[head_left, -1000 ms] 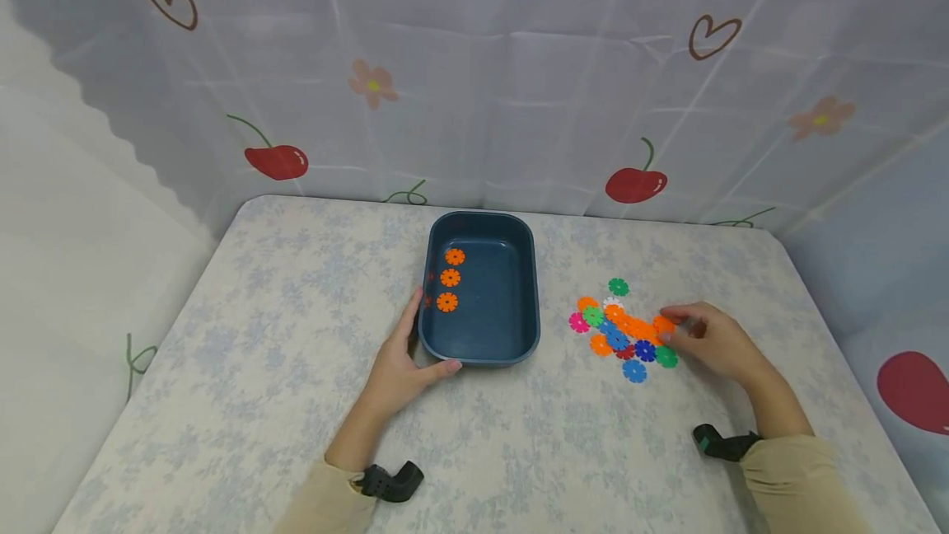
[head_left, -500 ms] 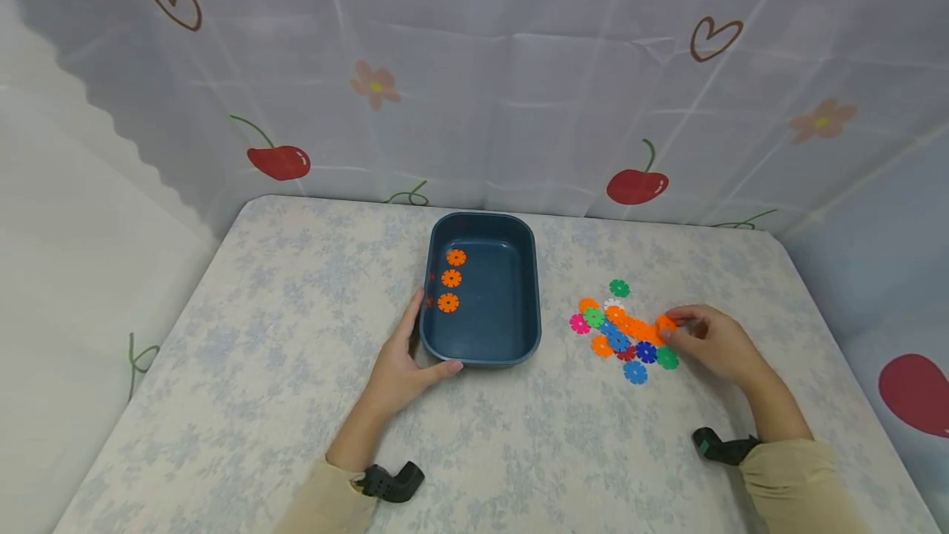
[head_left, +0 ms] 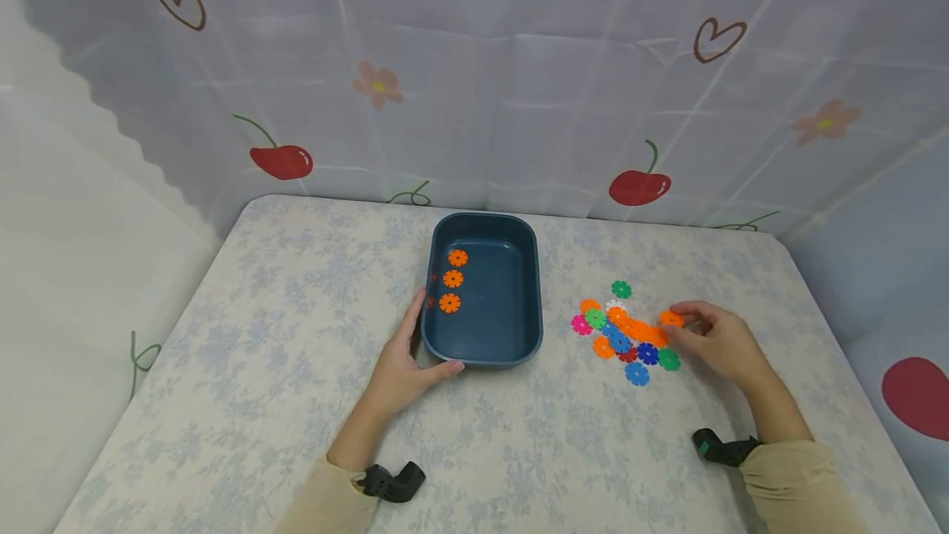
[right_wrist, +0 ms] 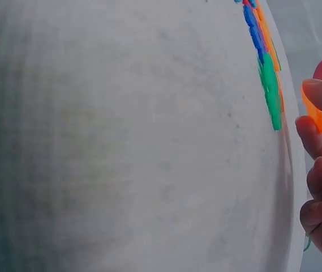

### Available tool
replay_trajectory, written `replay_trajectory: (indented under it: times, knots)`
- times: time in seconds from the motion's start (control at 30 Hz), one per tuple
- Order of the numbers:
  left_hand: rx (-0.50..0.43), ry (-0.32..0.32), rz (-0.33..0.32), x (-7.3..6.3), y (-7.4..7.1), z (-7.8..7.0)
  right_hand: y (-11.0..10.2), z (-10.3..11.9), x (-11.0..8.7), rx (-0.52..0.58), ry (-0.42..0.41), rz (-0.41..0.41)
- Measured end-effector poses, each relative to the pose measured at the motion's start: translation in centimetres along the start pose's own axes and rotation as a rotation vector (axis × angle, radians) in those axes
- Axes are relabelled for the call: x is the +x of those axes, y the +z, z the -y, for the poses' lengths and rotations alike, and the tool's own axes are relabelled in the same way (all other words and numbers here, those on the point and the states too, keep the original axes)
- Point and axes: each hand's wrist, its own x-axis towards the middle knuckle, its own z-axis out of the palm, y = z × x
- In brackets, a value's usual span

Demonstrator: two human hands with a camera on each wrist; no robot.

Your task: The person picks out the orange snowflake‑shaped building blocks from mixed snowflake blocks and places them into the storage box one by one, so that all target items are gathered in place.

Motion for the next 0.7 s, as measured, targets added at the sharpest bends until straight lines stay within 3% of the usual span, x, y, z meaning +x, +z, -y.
replay_trajectory:
  times: [0.37,0.7]
  knots:
    - [-0.003,0.002,-0.003,0.0,0.0,0.0,0.3,0.7,0.6,0.042,0.008,-0.004]
    - [0.007,0.013,-0.005,0.0,0.0,0.0,0.3,2.6,1.0,0.050,-0.010,-0.036]
